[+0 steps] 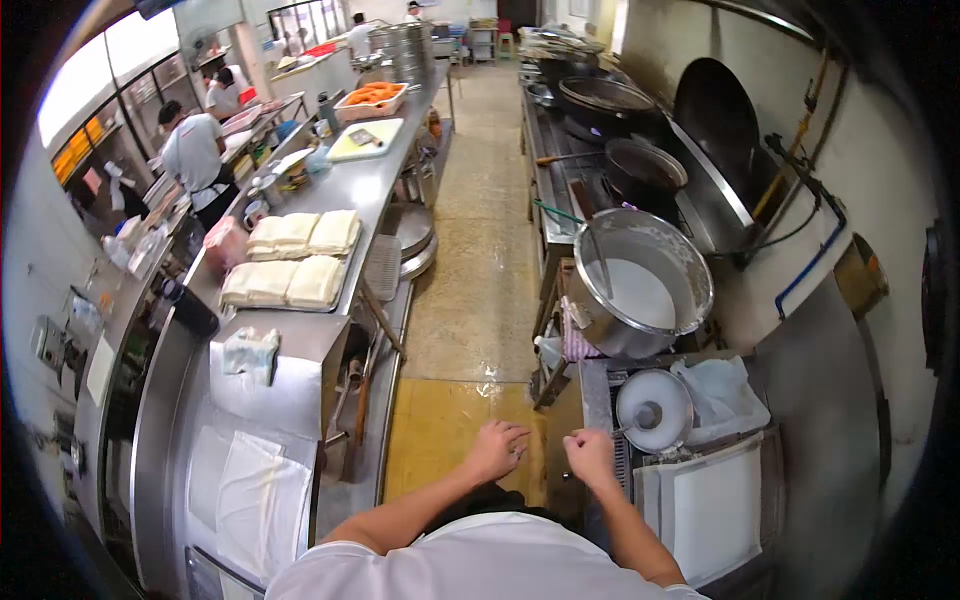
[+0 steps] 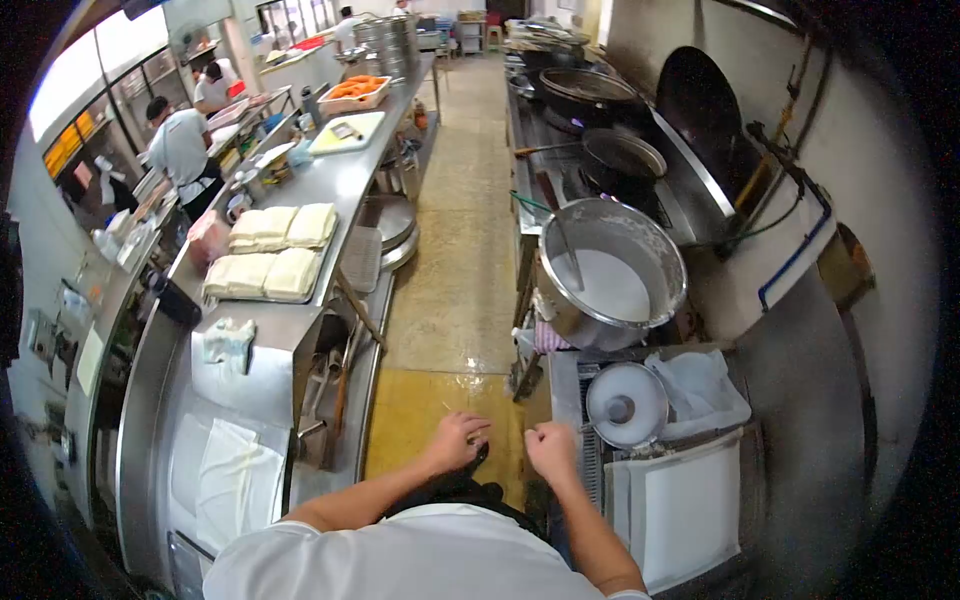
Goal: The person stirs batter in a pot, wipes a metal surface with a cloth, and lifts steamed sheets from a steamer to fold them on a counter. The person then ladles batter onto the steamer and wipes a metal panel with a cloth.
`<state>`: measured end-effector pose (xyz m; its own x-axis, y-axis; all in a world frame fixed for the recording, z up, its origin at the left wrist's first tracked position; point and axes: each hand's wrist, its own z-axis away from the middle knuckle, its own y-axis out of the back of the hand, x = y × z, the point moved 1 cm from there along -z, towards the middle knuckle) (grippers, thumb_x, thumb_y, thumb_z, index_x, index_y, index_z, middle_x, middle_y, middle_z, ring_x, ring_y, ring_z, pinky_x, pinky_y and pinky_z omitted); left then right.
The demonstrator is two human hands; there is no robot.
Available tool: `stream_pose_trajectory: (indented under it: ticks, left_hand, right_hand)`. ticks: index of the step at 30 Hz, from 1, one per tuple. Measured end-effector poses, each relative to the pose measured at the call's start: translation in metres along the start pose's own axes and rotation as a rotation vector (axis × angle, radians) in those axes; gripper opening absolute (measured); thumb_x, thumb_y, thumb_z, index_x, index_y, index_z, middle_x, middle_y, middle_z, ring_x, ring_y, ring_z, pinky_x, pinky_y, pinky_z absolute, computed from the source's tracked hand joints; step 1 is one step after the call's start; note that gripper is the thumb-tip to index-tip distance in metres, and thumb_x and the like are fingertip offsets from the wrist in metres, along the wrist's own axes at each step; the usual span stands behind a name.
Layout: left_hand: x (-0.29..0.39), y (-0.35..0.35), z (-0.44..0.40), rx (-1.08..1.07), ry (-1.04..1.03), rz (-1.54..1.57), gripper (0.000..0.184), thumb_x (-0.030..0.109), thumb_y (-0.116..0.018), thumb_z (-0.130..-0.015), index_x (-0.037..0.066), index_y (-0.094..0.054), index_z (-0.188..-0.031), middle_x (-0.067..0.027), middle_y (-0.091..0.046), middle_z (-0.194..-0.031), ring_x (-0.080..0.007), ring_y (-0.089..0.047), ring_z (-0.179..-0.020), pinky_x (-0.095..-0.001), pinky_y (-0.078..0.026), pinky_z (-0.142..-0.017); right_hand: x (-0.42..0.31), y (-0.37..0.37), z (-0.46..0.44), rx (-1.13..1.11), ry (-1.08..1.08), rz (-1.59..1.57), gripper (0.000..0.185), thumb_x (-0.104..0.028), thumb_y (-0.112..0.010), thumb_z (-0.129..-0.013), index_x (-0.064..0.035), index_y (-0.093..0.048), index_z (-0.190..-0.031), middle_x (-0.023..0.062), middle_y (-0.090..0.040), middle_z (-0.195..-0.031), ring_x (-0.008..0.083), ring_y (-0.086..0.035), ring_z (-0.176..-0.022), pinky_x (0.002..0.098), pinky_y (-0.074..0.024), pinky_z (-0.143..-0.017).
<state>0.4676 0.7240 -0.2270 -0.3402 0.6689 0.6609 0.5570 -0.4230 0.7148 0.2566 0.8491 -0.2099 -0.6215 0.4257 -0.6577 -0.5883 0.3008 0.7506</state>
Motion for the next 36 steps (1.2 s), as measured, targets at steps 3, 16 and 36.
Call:
stream_pose_trajectory:
  ticks: [3, 16, 36]
  left_hand:
    - [-0.004, 0.028, 0.012, 0.089, 0.025, -0.010, 0.035, 0.018, -0.080, -0.085, 0.007, -0.075, -0.118, -0.0168, -0.074, -0.114, -0.0383, -0.066, -0.108, -0.0485, -0.052, -0.100]
    - [-0.101, 0.223, 0.072, 0.391, 0.338, 0.002, 0.039, 0.018, -0.078, -0.088, 0.005, -0.072, -0.125, -0.0188, -0.072, -0.120, -0.0395, -0.064, -0.115, -0.0469, -0.051, -0.102]
    - [-0.296, 0.411, 0.216, 0.899, 0.814, 0.001, 0.038, 0.015, -0.078, -0.088, 0.004, -0.071, -0.124, -0.0163, -0.074, -0.115, -0.0355, -0.067, -0.110, -0.0447, -0.053, -0.097]
  right_hand:
    - [-0.051, -0.024, -0.002, 0.106, 0.310, -0.169, 0.025, -0.025, -0.083, -0.081, -0.0021, -0.074, -0.076, 0.0179, -0.076, -0.103, 0.0369, -0.069, -0.104, 0.0462, -0.0538, -0.090]
    - [-0.268, -0.147, -0.071, -0.332, 0.667, -0.165, 0.056, -0.028, -0.078, -0.086, 0.0014, -0.065, -0.133, 0.0217, -0.063, -0.137, 0.0389, -0.059, -0.127, 0.0464, -0.0450, -0.111]
    - [-0.607, -0.465, -0.124, -0.513, 1.025, 0.185, 0.043, -0.019, -0.074, -0.086, 0.0036, -0.060, -0.119, 0.0275, -0.063, -0.120, 0.0457, -0.061, -0.117, 0.0532, -0.0523, -0.097]
